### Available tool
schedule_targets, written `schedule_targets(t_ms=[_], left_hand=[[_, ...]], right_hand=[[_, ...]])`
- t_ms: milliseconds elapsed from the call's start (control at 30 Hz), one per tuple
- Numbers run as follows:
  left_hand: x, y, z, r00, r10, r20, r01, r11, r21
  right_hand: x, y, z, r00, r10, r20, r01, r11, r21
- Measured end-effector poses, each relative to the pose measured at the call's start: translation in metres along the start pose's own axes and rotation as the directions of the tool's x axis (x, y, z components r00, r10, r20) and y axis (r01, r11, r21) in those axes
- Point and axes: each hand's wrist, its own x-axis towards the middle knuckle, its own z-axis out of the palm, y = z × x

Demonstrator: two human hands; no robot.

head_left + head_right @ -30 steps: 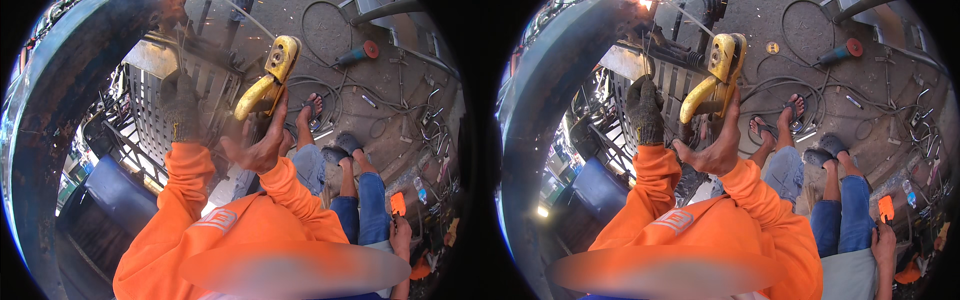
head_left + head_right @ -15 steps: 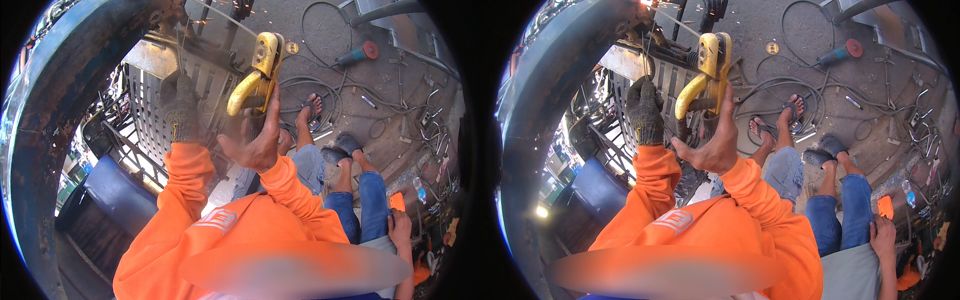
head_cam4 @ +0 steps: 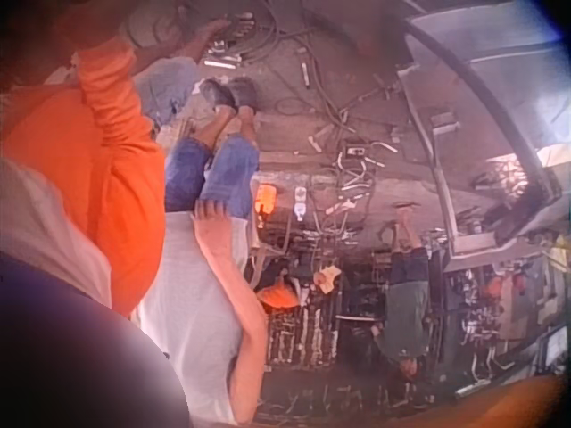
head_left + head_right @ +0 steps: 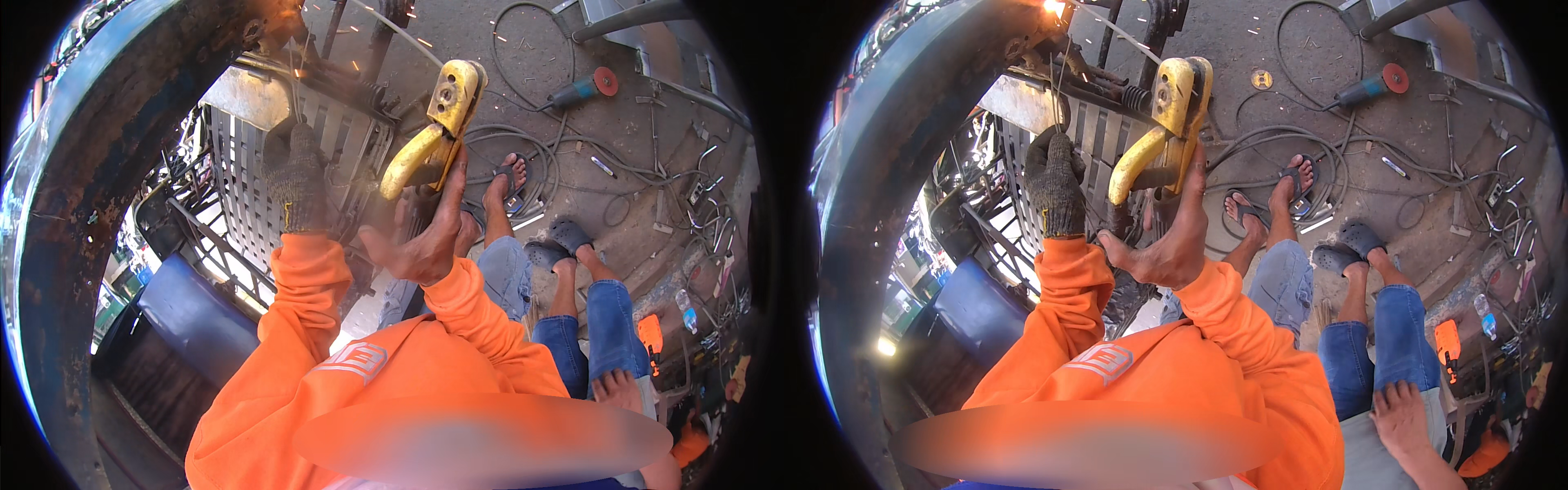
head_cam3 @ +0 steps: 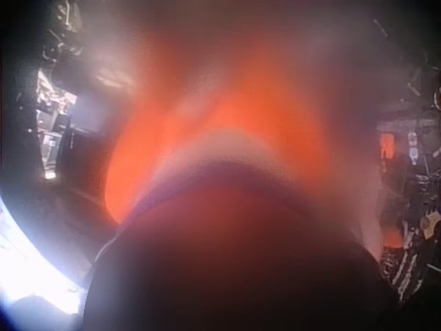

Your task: The person welds a curved metal frame using a handheld welding torch, producing bright sparks. A second person assists by holding the frame steady. The welder moves along the seam, then pauses to reposition the torch and continue welding.

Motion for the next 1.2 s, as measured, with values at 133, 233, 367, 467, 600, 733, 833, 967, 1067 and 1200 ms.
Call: schedule_targets(t_ms=[133,233,367,467,600,733,833,967,1067,1200], left_hand=[[-0.0002,0.0009,0.0003,1.0,-0.024,0.021,0.024,1.0,-0.004],[-0.0003,-0.0006,0.0015,1.0,-0.023,0.007,0.023,1.0,-0.015],[-0.001,-0.0021,0.0026,1.0,-0.01,-0.009,0.01,1.0,-0.012],[-0.0019,-0.0005,0.0031,1.0,-0.021,-0.004,0.021,0.999,-0.026],[-0.0049,0.003,0.004,0.999,-0.034,0.007,0.035,0.997,-0.068],[-0.0067,0.0031,0.0024,1.0,0.005,0.024,-0.004,1.0,-0.027],[-0.0053,0.0002,0.0023,1.0,-0.012,0.013,0.013,0.999,-0.053],[-0.0029,-0.0016,0.0014,1.0,-0.005,-0.011,0.005,1.0,-0.001],[-0.0036,-0.0003,0.0025,0.999,-0.037,-0.002,0.037,0.999,-0.009],[-0.0062,0.0034,0.0027,0.996,-0.077,0.033,0.078,0.997,-0.022]], right_hand=[[0.0008,0.0001,-0.0027,0.992,0.105,0.069,-0.106,0.994,0.01],[0.001,-0.0027,-0.0046,0.987,0.133,0.092,-0.132,0.991,-0.013],[0.0022,-0.0036,-0.0038,0.987,0.132,0.091,-0.134,0.991,0.01],[0.0035,-0.0032,-0.004,0.987,0.129,0.101,-0.128,0.992,-0.013],[0.0048,-0.0034,-0.0016,0.986,0.138,0.097,-0.139,0.99,0.007],[0.0051,-0.0049,0.0006,0.987,0.139,0.075,-0.14,0.99,0.002],[0.0048,-0.0063,-0.0009,0.989,0.13,0.075,-0.125,0.99,-0.063],[0.0042,-0.0071,-0.0016,0.992,0.108,0.065,-0.106,0.994,-0.04],[0.0056,-0.006,-0.003,0.989,0.124,0.076,-0.125,0.992,0.0],[0.0069,-0.0061,-0.0031,0.989,0.122,0.084,-0.123,0.992,0.01]])
